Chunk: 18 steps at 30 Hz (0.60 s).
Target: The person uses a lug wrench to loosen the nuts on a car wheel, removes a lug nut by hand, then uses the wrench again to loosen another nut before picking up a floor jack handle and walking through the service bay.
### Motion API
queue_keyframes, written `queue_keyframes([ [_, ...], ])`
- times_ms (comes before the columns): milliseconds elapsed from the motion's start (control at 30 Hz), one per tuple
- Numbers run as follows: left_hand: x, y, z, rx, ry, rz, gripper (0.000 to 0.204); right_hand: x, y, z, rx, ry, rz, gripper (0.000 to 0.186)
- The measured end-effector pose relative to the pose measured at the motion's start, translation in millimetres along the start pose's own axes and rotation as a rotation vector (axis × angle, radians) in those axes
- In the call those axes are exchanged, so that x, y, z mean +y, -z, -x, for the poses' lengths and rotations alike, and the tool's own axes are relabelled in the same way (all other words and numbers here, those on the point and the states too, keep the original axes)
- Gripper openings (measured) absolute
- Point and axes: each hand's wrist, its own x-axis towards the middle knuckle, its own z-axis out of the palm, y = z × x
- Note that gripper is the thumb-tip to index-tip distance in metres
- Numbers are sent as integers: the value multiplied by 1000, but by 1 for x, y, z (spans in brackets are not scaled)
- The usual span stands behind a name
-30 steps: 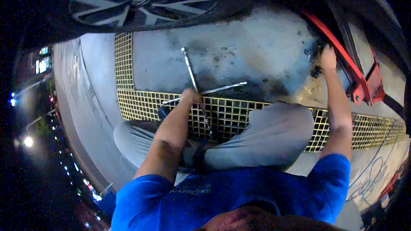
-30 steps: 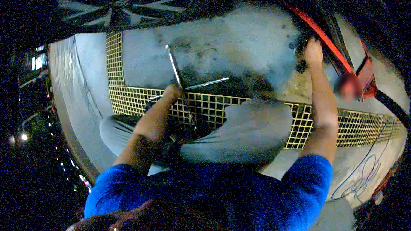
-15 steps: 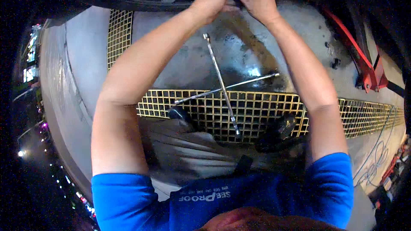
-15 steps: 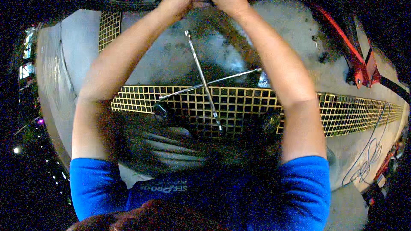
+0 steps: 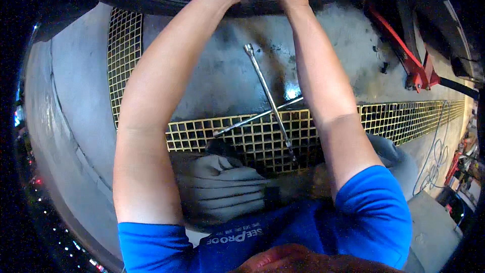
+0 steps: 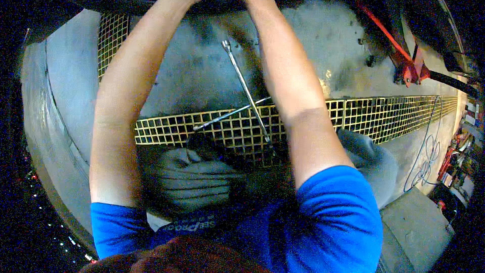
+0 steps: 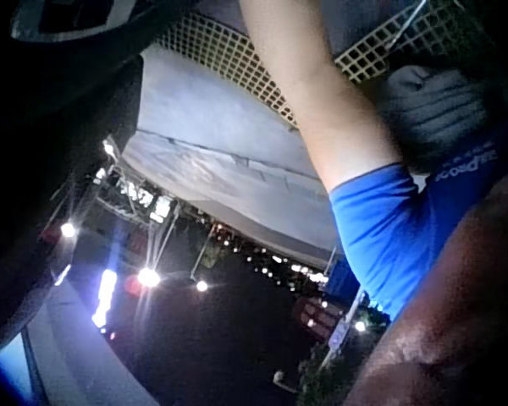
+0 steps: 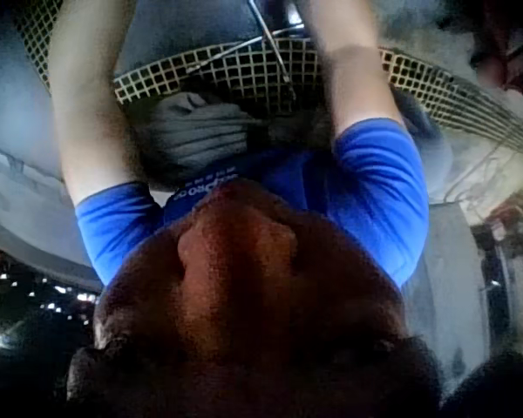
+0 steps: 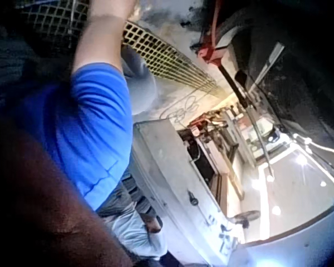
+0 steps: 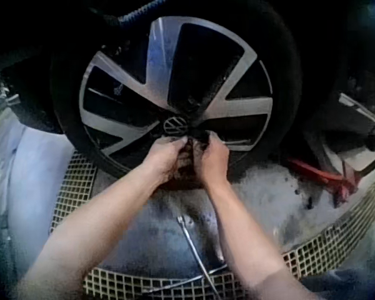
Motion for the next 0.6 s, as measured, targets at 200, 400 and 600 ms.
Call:
queue_keyframes([
  [200,-20,11,-22,43,14,32,14,15,-17,-5,108,8,197,22],
  [400,-25,20,-31,52,-58,-67,14,16,-17,-7,51,43,278,20],
  [600,-17,-12,-26,207,-124,-64,14,23,-5,-13,34,-9,192,16],
])
